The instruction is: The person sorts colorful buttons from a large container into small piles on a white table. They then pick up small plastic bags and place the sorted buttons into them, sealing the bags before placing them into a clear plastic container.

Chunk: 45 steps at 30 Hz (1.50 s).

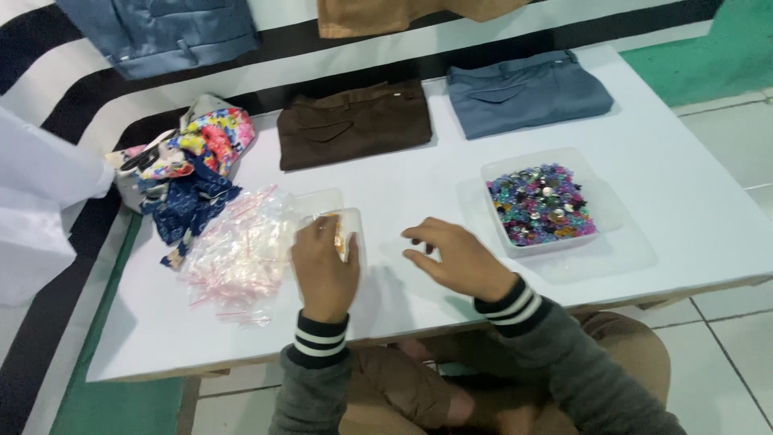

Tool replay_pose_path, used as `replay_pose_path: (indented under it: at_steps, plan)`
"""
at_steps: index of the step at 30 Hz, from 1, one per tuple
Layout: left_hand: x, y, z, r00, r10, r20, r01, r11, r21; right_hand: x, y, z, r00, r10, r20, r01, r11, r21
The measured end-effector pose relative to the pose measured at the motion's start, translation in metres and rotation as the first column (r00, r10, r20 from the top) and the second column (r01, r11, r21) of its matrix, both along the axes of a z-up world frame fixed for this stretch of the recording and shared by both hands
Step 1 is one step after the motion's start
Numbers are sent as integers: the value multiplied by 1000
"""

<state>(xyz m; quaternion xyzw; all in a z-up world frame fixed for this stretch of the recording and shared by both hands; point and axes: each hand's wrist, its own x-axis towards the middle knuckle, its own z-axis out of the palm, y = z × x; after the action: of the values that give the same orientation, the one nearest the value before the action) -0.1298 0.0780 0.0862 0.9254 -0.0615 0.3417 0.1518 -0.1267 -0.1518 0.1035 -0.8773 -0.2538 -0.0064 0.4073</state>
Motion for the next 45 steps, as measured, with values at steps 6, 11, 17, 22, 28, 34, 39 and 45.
replay_pose_path:
  at_steps: [6, 11, 17, 22, 28, 34, 39, 45]
  plan:
    - [18, -100, 8, 810, -572, -129, 551, 818, -165, 12, -113, 23, 941, -294, 167, 301, 953, -21]
    - [54, -176, -5, 720, -667, -192, 659, 744, -112, 16, -185, 28, 850, -526, 15, 468, 743, -477]
    - [86, -248, -31, 705, -556, -440, 672, 722, 164, 30, -187, 14, 860, -486, -159, 334, 769, -545]
    - [97, -253, -25, 718, -507, -477, 637, 756, 154, 32, -188, 8, 861, -496, -110, 431, 828, -359]
    - [103, -235, -27, 652, -734, -188, 637, 665, -389, 29, -192, -19, 816, -571, 91, 578, 811, -92]
    - [106, -224, -38, 748, -661, 50, 574, 607, -550, 33, -184, -8, 848, -513, 133, 530, 826, -192]
    - [102, -217, -31, 752, -638, 166, 619, 596, -512, 38, -149, 25, 955, -295, 11, 292, 938, -189]
    - [122, -215, -60, 732, -667, 138, 627, 581, -518, 67, -158, -34, 927, -329, 180, 373, 857, -355]
